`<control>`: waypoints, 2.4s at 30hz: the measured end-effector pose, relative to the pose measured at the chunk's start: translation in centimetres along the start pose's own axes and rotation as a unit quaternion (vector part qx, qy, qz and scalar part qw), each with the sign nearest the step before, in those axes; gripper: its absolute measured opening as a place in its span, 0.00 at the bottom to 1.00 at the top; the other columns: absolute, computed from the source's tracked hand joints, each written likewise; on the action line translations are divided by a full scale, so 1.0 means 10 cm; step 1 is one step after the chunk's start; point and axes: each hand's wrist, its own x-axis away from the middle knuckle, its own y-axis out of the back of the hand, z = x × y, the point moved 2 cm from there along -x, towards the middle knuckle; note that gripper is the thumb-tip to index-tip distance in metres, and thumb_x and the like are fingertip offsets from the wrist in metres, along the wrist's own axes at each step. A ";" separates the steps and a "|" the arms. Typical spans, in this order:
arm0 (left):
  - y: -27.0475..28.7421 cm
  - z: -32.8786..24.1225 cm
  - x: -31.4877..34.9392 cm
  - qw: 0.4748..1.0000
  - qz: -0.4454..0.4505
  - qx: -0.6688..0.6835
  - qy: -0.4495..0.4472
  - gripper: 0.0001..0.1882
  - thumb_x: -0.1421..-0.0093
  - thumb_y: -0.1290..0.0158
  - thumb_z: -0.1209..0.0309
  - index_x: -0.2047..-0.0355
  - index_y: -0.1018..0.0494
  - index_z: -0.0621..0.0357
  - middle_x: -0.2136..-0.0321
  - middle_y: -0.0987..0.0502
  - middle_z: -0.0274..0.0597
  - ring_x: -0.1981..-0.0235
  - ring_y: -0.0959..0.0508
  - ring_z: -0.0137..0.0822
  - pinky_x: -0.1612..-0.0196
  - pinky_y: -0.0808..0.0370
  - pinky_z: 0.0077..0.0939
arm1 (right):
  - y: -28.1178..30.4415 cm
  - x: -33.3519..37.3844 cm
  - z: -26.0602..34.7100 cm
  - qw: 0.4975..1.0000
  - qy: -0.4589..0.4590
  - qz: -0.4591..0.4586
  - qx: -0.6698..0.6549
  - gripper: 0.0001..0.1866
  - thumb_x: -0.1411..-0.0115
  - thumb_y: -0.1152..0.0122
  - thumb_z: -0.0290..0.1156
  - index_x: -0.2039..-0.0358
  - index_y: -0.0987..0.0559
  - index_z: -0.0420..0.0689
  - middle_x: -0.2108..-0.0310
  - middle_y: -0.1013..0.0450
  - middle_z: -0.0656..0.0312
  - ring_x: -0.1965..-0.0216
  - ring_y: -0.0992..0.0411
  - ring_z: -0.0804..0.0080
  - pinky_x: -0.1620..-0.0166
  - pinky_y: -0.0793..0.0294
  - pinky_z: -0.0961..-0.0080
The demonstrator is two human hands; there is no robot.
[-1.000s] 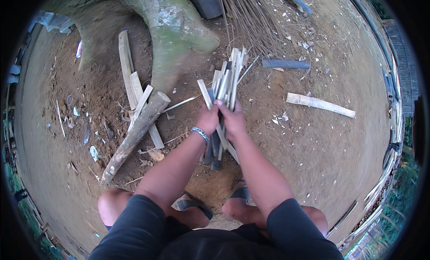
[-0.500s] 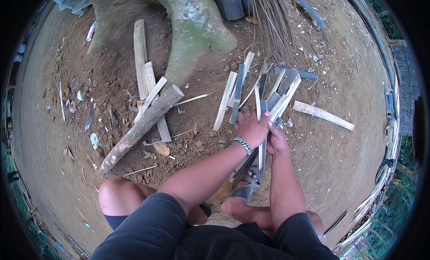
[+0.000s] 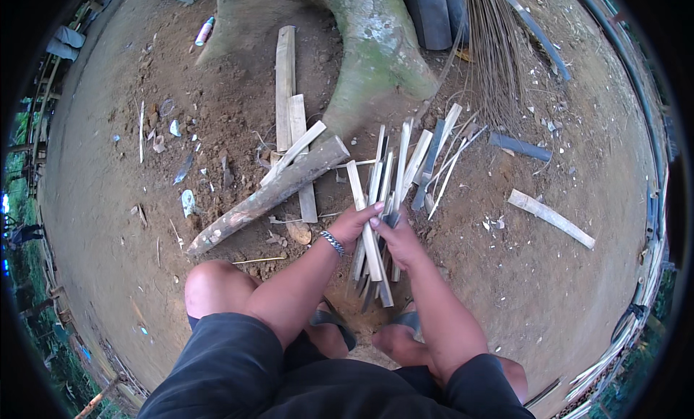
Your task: The person weaves bamboo strips into a large frame on the ground, picking up strips from a pile and slotting them through the frame members by hand.
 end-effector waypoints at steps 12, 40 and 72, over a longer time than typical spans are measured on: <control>0.42 0.61 0.15 0.985 0.029 0.101 0.140 0.24 0.36 0.45 0.53 0.50 0.27 0.60 0.56 0.20 0.49 0.55 0.19 0.42 0.45 0.24 0.43 | -0.09 0.19 -0.75 0.976 -0.050 -0.105 0.182 0.50 0.37 0.49 0.62 0.32 0.50 0.32 0.34 0.46 0.36 0.31 0.48 0.47 0.31 0.50 0.60; 0.75 0.65 0.01 0.968 0.152 0.197 0.031 0.51 0.49 0.43 0.37 0.34 0.41 0.60 0.42 0.30 0.58 0.55 0.20 0.57 0.52 0.21 0.53 | 0.35 0.07 -0.46 0.888 0.075 -0.343 0.297 0.19 0.39 0.39 0.33 0.51 0.26 0.38 0.56 0.25 0.51 0.52 0.26 0.59 0.48 0.29 0.63; 0.98 0.78 -0.06 0.972 0.121 0.197 0.040 0.48 0.47 0.42 0.41 0.36 0.39 0.62 0.44 0.28 0.54 0.53 0.20 0.53 0.50 0.22 0.49 | 0.44 -0.94 0.99 0.761 -0.114 -0.351 0.534 0.41 0.50 0.26 0.46 0.45 0.40 0.40 0.45 0.34 0.45 0.45 0.28 0.51 0.46 0.24 0.60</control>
